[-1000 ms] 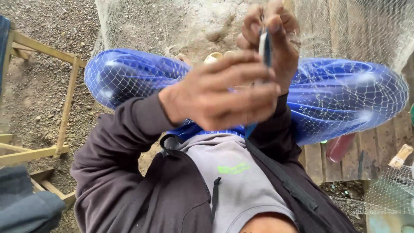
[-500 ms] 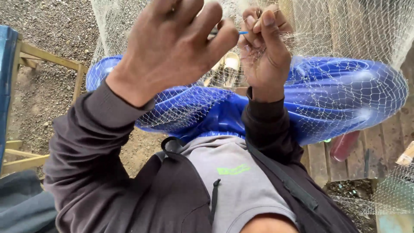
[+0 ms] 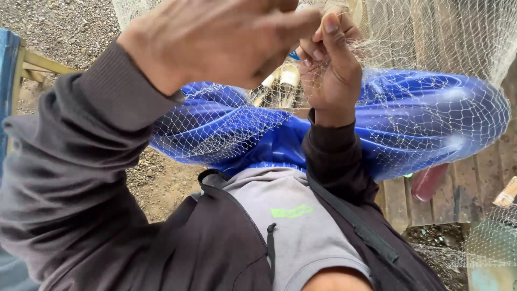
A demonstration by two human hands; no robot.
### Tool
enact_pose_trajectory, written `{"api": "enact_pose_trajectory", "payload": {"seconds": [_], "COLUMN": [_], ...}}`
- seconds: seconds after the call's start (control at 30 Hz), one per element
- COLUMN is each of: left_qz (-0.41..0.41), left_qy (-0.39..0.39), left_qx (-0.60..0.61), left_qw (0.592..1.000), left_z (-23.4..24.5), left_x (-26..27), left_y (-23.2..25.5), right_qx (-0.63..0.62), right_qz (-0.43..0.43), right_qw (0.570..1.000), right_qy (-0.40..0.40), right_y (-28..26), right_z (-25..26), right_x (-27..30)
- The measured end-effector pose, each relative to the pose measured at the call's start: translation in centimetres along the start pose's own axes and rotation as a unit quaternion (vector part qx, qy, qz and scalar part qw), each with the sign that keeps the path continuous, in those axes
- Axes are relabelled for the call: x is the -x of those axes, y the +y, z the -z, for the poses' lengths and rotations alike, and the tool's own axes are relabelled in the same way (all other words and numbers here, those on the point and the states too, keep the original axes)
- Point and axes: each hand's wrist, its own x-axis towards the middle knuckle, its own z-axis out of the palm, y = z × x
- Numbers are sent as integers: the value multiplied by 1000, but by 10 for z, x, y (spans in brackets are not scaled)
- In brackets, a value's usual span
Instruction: Repairing a fishing net by weaving and tying knots using a netting needle while sitting on the ground.
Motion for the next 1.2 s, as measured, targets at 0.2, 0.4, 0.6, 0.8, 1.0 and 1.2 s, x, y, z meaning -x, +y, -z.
{"api": "enact_pose_trajectory", "payload": {"seconds": [0.2, 0.4, 0.6, 0.8, 1.0, 1.2], "left_qz": [17, 15, -12, -22, -56, -109], "left_qy": [30, 54, 13, -15, -5, 16], "left_qx": [329, -113, -323, 1, 321, 443], "left_qw": [944, 992, 946, 1000, 945, 890], "left_z": [-8, -1, 3, -13, -32, -3], "left_x": [-2, 7, 1, -6, -16, -30], "left_y": [0, 3, 7, -9, -22, -8], "right_qx": [-66, -64, -33, -40, -57, -63], "right_qz": [-27, -40, -29, -33, -33, -44], "right_qw": [997, 997, 999, 999, 997, 991], "right_qy": [4, -25, -3, -16, -31, -110], "right_y": [0, 0, 2, 4, 4, 7], "right_z": [0, 0, 5, 6, 8, 10], "right_x": [1, -1, 0, -2, -1, 1]}}
